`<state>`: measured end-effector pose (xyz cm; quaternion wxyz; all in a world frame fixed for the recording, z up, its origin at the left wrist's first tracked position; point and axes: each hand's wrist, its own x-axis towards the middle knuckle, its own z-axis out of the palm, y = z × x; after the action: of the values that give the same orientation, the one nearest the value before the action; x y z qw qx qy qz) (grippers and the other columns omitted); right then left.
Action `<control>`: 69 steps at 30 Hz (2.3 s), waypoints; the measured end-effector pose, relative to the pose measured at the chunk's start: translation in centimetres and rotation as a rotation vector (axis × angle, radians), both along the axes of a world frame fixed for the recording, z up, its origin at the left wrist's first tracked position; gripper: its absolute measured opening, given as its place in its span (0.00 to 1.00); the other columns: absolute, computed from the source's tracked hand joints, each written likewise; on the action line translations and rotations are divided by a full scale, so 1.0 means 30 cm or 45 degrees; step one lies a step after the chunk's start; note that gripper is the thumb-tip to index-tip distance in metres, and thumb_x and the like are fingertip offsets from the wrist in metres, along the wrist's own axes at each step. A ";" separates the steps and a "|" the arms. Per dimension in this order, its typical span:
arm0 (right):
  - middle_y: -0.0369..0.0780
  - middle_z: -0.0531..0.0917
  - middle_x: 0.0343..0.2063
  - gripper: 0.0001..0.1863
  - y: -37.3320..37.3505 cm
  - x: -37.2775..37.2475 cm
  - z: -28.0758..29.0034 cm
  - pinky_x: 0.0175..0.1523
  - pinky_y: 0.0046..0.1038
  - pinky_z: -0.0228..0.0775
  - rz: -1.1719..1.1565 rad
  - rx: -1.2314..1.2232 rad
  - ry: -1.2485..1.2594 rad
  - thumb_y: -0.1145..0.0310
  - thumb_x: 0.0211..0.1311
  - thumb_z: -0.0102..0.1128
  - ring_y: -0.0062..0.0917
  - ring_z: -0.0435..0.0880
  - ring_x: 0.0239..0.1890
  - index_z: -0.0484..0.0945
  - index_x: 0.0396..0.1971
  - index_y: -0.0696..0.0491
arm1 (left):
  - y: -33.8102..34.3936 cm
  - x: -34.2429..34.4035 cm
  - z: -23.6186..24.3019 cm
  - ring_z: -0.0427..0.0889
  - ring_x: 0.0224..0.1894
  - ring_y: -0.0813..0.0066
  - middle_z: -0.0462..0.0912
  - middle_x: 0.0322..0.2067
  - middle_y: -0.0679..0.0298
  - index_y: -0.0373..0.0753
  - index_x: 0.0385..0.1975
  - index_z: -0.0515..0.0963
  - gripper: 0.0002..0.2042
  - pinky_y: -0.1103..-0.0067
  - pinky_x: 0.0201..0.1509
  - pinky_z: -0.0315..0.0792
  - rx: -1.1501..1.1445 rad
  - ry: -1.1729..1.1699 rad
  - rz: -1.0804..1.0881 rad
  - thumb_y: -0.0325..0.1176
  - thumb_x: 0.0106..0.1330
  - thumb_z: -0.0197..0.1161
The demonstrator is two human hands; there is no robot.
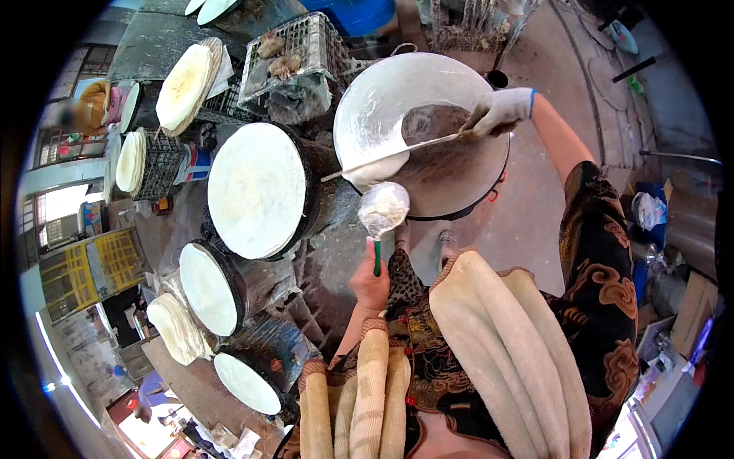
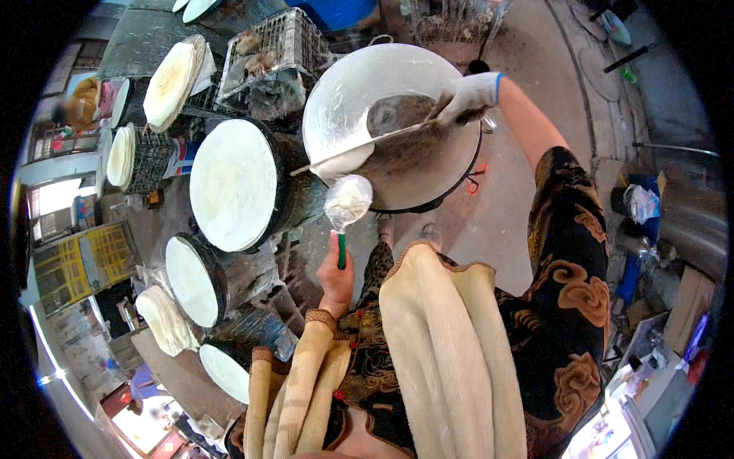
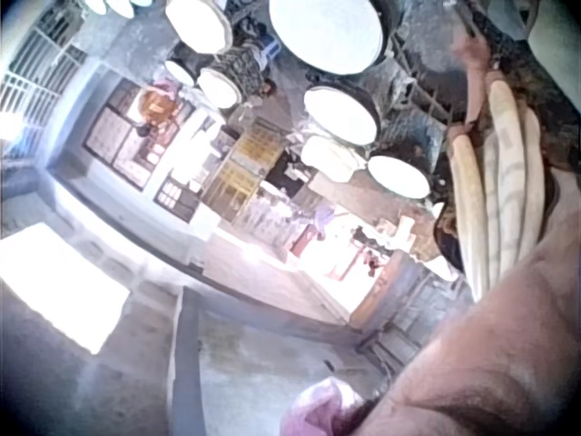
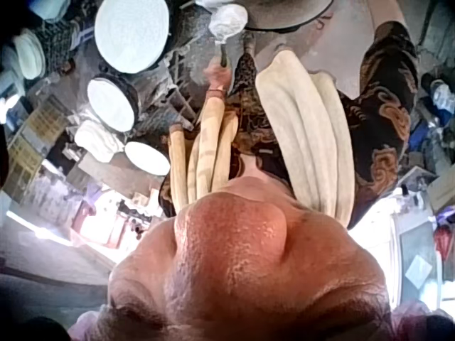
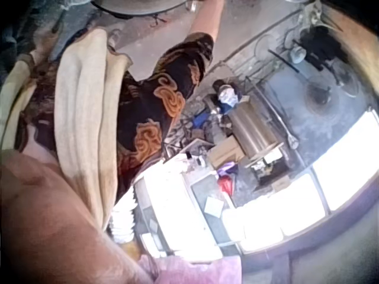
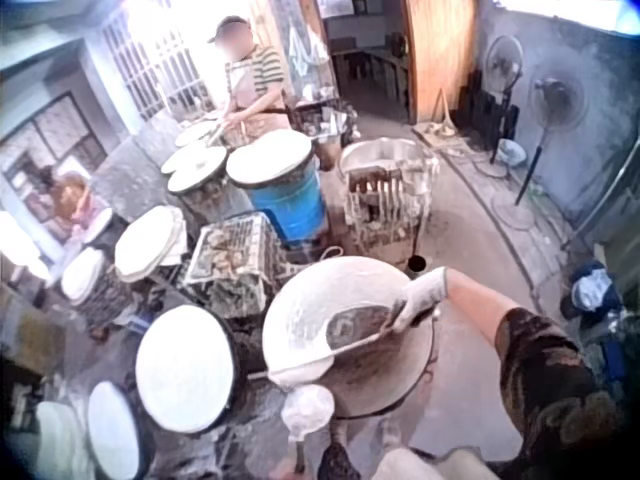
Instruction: The person scoops white batter from a large metal bowl using a ladle and pours it onto a hot circular griddle. They use a wooden spreader to quickly swirl the batter into a thin, round crepe. Once cooked, the person lifts the crepe and stacks it onto a growing pile of finished crepes on the counter.
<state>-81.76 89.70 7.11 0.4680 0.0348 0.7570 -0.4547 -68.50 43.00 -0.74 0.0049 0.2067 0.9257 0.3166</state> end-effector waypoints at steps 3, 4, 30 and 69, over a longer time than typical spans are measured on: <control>0.31 0.77 0.20 0.24 0.118 -0.055 -0.052 0.20 0.19 0.59 -0.135 -0.127 0.185 0.64 0.50 0.65 0.13 0.68 0.16 0.81 0.48 0.59 | -0.004 0.021 0.020 0.81 0.26 0.56 0.81 0.32 0.46 0.44 0.64 0.68 0.30 0.72 0.30 0.74 -0.022 -0.093 -0.146 0.21 0.59 0.62; 0.31 0.77 0.21 0.23 0.109 -0.080 -0.084 0.20 0.19 0.59 -0.207 -0.114 0.265 0.64 0.51 0.65 0.13 0.69 0.17 0.81 0.48 0.59 | 0.000 0.025 0.020 0.81 0.26 0.56 0.81 0.31 0.48 0.45 0.64 0.68 0.31 0.71 0.30 0.74 -0.004 -0.083 -0.192 0.21 0.58 0.63; 0.30 0.79 0.20 0.16 0.195 0.039 -0.004 0.25 0.24 0.65 0.124 0.183 -0.098 0.66 0.51 0.70 0.17 0.72 0.21 0.84 0.41 0.54 | -0.079 -0.226 0.341 0.67 0.16 0.82 0.70 0.20 0.69 0.42 0.63 0.62 0.24 0.83 0.15 0.62 1.408 -0.105 0.994 0.25 0.67 0.56; 0.55 0.82 0.39 0.21 -1.010 0.588 -0.209 0.52 0.44 0.72 -1.076 0.795 0.742 0.55 0.65 0.46 0.48 0.81 0.45 0.76 0.46 0.56 | -0.590 -0.287 0.385 0.59 0.10 0.79 0.62 0.13 0.69 0.41 0.18 0.64 0.24 0.81 0.13 0.59 2.062 -1.230 -0.096 0.47 0.77 0.41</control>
<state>-64.11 59.40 0.86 -0.0126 0.3425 0.8724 -0.3484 -77.11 25.29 10.81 0.2532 0.0234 0.3144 0.9146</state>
